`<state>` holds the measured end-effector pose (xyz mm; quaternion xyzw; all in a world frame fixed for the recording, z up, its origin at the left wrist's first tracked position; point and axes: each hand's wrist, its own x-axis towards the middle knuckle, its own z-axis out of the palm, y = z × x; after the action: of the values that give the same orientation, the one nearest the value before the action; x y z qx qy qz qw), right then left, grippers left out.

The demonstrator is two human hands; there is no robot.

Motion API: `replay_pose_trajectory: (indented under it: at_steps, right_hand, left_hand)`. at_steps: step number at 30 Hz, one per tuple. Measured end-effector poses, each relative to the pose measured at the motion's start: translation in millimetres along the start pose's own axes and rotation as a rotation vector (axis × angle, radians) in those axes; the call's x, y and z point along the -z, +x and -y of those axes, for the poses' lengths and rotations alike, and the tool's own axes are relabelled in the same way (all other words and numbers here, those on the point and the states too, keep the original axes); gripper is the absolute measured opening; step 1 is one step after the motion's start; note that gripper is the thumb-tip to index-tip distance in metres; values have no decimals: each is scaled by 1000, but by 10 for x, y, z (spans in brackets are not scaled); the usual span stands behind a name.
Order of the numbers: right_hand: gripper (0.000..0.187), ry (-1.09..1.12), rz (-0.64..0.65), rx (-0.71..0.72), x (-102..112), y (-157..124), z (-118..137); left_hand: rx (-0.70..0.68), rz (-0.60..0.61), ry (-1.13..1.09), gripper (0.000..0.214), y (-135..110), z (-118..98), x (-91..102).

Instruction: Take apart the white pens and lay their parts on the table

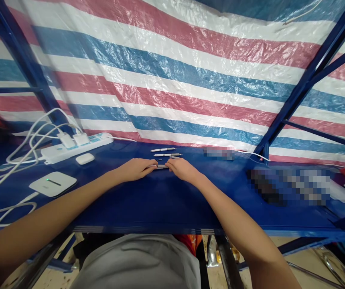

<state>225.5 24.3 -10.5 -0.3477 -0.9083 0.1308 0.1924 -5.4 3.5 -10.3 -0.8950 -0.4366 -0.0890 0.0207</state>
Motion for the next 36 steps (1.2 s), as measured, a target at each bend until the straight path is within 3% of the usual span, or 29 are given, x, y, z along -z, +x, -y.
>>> replay_pose_trajectory:
  at_steps: [5,14,22,30,36]
  right_hand:
    - [15,10,-59,12,-4,23,-10]
    - [25,84,-43,22,29,-2,25]
    - [18,169,-185,-25,168,-2,-65]
    - [36,331,-301,-143,276,-4,-205]
    - [38,340,-333,-223,345,7,-370]
  left_hand:
    - [21,0,13,29,-1,-5,15]
    - [1,-17,31,32,-1,-9,14]
    - [12,-68,5,28,-1,32,51]
    - [80,-111,-32,23,1,53,129]
    - [140,-113,-33,24,12,84,128]
